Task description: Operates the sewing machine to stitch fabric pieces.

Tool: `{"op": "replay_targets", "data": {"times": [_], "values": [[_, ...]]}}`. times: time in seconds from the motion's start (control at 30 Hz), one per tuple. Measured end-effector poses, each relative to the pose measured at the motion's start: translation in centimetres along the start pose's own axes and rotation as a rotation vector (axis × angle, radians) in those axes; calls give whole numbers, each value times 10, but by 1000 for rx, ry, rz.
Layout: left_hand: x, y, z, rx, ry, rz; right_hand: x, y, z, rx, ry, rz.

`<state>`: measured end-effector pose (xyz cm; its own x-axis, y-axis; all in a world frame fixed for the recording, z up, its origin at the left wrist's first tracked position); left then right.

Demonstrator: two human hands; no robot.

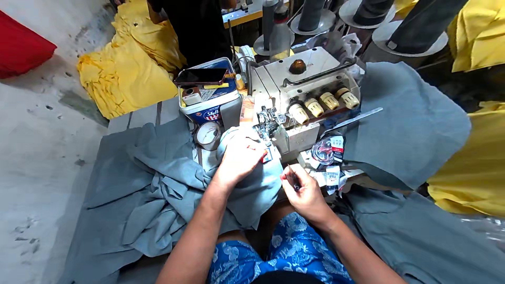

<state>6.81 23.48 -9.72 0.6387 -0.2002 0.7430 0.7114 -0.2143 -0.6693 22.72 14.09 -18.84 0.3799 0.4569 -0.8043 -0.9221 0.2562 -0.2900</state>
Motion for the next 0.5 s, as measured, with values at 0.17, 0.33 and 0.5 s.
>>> {"op": "replay_targets", "data": {"times": [0.17, 0.33, 0.5], "values": [[6, 0, 1, -17, -69, 1, -5, 0, 3, -49, 51, -58], [5, 3, 0, -24, -89, -73, -12, -4, 10, -161, 73, -178], [-1, 15, -8, 120, 121, 118, -14, -5, 14, -189, 98, -177]]}}
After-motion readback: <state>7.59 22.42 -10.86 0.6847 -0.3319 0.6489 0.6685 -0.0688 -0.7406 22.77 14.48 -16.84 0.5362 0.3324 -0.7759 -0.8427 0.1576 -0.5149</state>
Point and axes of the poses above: each hand's wrist, its own z-axis towards the middle knuckle, its own y-axis out of the palm, x = y × z, the point moved 1 cm from there along z, towards the middle knuckle, and after that the axes turned 7 degrees about -y, right-handed, at the moved point
